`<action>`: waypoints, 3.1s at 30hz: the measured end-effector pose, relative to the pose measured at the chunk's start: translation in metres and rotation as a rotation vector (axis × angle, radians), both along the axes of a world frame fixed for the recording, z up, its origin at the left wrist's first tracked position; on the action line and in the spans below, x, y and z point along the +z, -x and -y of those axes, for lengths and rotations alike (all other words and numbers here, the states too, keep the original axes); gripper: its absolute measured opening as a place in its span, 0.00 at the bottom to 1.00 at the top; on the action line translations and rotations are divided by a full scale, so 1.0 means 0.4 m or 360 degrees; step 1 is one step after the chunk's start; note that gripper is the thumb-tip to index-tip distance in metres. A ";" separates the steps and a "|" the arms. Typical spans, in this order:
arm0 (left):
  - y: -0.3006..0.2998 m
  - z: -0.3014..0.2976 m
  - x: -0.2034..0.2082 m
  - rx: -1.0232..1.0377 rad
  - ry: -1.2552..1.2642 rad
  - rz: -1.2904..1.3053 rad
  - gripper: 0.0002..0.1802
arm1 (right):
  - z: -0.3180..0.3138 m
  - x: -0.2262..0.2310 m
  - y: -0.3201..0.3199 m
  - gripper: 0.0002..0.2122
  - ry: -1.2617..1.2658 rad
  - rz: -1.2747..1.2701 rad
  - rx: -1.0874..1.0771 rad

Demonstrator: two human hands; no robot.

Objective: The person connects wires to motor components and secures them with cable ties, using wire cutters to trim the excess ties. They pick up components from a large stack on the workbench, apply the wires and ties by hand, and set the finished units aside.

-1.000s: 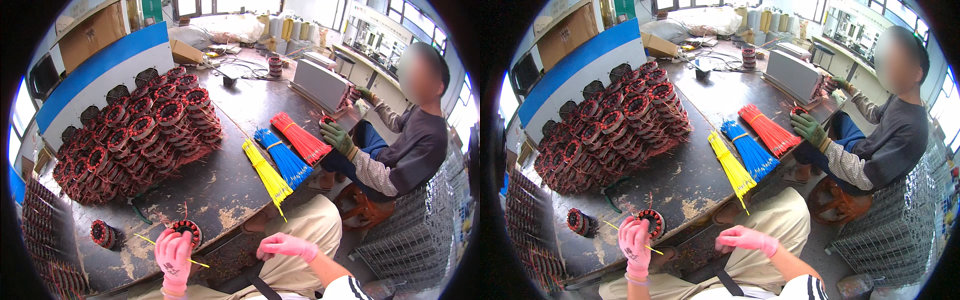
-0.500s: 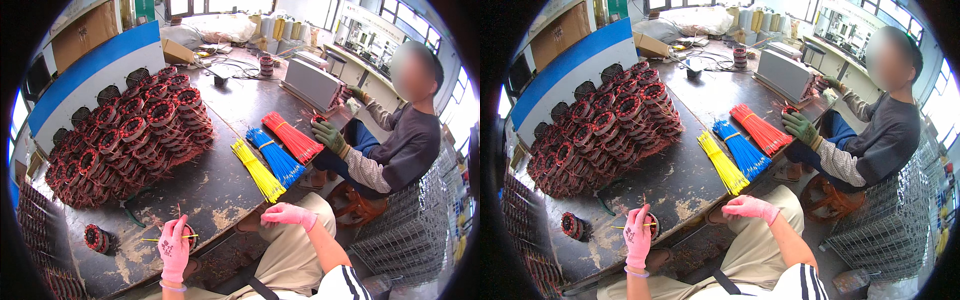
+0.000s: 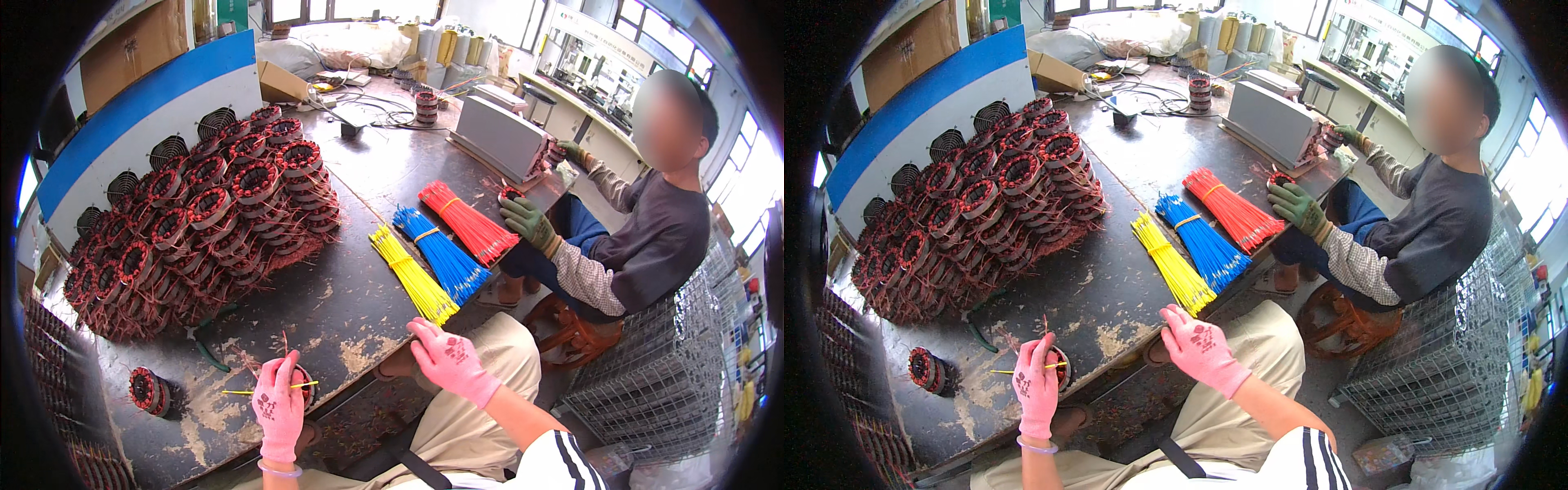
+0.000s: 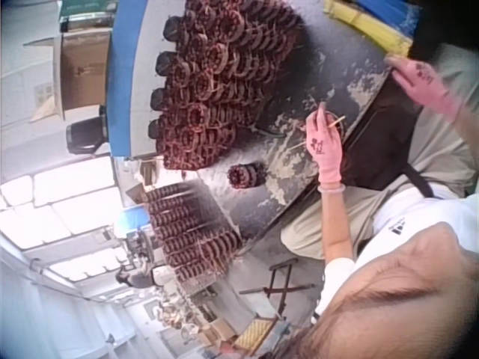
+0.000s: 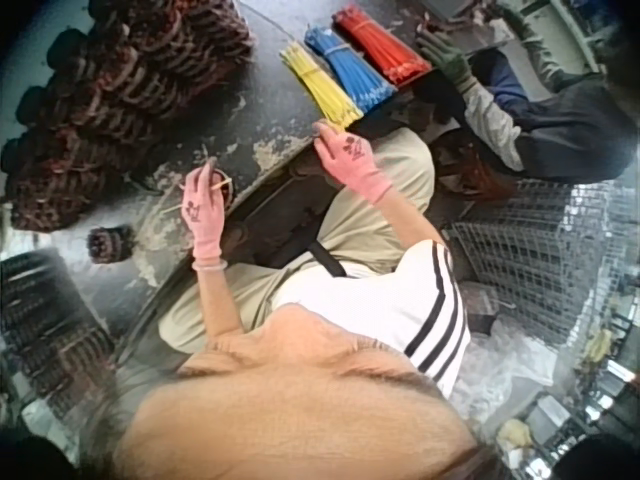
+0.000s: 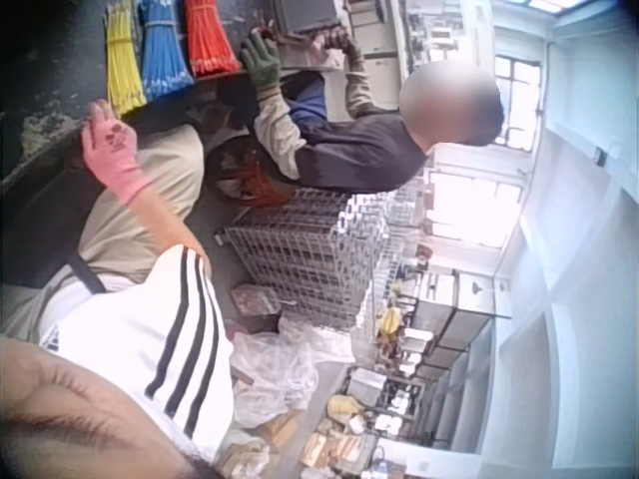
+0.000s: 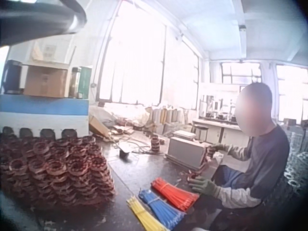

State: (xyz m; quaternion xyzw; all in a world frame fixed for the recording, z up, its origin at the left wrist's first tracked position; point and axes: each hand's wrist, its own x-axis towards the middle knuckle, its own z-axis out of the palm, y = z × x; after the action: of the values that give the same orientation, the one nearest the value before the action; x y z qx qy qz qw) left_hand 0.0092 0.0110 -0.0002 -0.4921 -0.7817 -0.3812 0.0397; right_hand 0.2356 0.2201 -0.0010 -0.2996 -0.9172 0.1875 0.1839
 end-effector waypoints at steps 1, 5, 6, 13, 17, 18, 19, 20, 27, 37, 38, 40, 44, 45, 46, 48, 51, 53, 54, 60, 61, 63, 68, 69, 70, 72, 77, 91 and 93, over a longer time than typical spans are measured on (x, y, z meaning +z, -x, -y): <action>-0.001 -0.001 0.001 -0.0006 -0.0006 0.0016 0.17 | 0.012 -0.006 0.005 0.20 -0.0035 0.0123 -0.0051; -0.001 0.000 0.005 -0.0013 -0.0018 0.0031 0.17 | 0.028 -0.019 0.022 0.24 -0.0037 0.0405 -0.0082; -0.001 0.002 0.004 -0.0016 -0.0022 0.0029 0.17 | 0.028 -0.018 0.027 0.24 -0.0047 0.0453 -0.0092; 0.000 0.005 -0.012 0.0016 -0.0054 -0.0006 0.18 | -0.018 -0.037 0.081 0.27 -0.0207 0.0607 -0.0096; 0.004 0.006 -0.013 0.0012 -0.0076 0.0002 0.18 | -0.079 0.009 0.173 0.19 -0.0356 0.0891 0.0066; 0.004 0.005 -0.011 0.0010 -0.0082 -0.0017 0.18 | -0.096 0.022 0.212 0.17 -0.0258 0.0932 0.0089; 0.004 0.005 -0.012 0.0017 -0.0082 -0.0010 0.18 | -0.115 0.023 0.258 0.17 -0.0293 0.0955 0.0088; 0.003 0.003 -0.013 0.0016 -0.0087 -0.0008 0.18 | -0.142 0.014 0.305 0.17 -0.0332 0.0975 0.0078; 0.011 0.016 -0.010 0.0015 -0.0069 0.0085 0.16 | -0.158 0.021 0.388 0.22 -0.0178 0.0671 0.0097; 0.004 0.001 -0.016 0.0021 -0.0097 0.0006 0.18 | -0.184 -0.133 0.429 0.43 -0.0262 0.0299 0.0033; 0.001 -0.002 -0.013 0.0023 -0.0095 0.0006 0.18 | -0.212 -0.137 0.473 0.43 -0.0241 0.0279 0.0043; -0.001 -0.006 -0.008 0.0017 -0.0107 0.0022 0.19 | -0.233 -0.125 0.505 0.43 -0.0205 0.0243 0.0045; 0.004 0.007 -0.006 0.0055 -0.0111 -0.0013 0.18 | -0.175 -0.102 0.490 0.43 -0.0187 0.0311 0.0057; 0.003 0.002 -0.009 0.0064 -0.0118 -0.0018 0.18 | -0.162 -0.114 0.464 0.43 -0.0194 0.0428 0.0063; 0.006 -0.002 -0.010 0.0074 -0.0123 -0.0025 0.18 | -0.158 -0.121 0.455 0.42 -0.0340 0.0437 0.0109; 0.008 -0.005 -0.009 0.0035 -0.0121 -0.0056 0.20 | -0.202 -0.121 0.468 0.42 -0.0264 0.0361 0.0156; 0.004 -0.001 -0.015 0.0046 -0.0073 -0.0046 0.21 | -0.255 -0.128 0.491 0.41 -0.0349 0.0311 0.0210; 0.005 0.006 -0.003 0.0010 -0.0073 -0.0042 0.21 | -0.199 -0.111 0.485 0.36 -0.0254 0.0090 0.0224; 0.007 0.020 0.003 -0.0042 -0.0040 -0.0031 0.21 | -0.142 -0.104 0.474 0.32 -0.0211 -0.0118 0.0385; 0.065 0.087 0.014 -0.0420 -0.0100 -0.0058 0.19 | 0.129 -0.018 0.318 0.20 -0.0074 -0.0311 0.1267; 0.061 0.096 0.032 -0.0381 -0.0106 -0.0044 0.19 | 0.137 -0.023 0.312 0.20 -0.0040 -0.0281 0.1241; 0.056 0.122 0.057 -0.0055 -0.0303 0.0141 0.19 | 0.147 -0.024 0.324 0.19 0.0021 -0.0255 0.1191; 0.024 0.155 0.133 0.0349 -0.0279 0.0277 0.25 | 0.147 -0.022 0.367 0.15 -0.0643 -0.0373 0.0947; 0.018 0.157 0.143 0.0358 -0.0187 0.0295 0.26 | 0.137 -0.030 0.372 0.13 -0.0614 -0.0312 0.0953; 0.004 0.142 0.147 0.0335 -0.0264 0.0285 0.21 | 0.128 -0.034 0.374 0.11 -0.0584 -0.0250 0.0957; 0.013 0.146 0.102 0.0256 -0.0212 0.0144 0.17 | 0.138 -0.032 0.369 0.07 -0.0544 -0.0178 0.0975; 0.006 0.095 0.052 0.0391 -0.0078 0.0110 0.10 | 0.190 -0.023 0.302 0.06 -0.0394 -0.0088 0.0978; 0.015 0.110 0.000 0.0339 0.0166 0.0040 0.12 | 0.234 -0.050 0.233 0.05 0.0467 -0.0148 0.0895; 0.013 0.131 0.009 0.0332 0.0167 0.0128 0.12 | 0.189 -0.027 0.248 0.11 0.0829 -0.0155 0.0826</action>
State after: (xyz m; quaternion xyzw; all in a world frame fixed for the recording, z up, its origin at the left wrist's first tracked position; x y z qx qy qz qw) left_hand 0.0040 -0.0413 0.0036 -0.3939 -0.8484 -0.3530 0.0219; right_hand 0.1365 0.1444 -0.0118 -0.0846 -0.8744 0.4691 0.0912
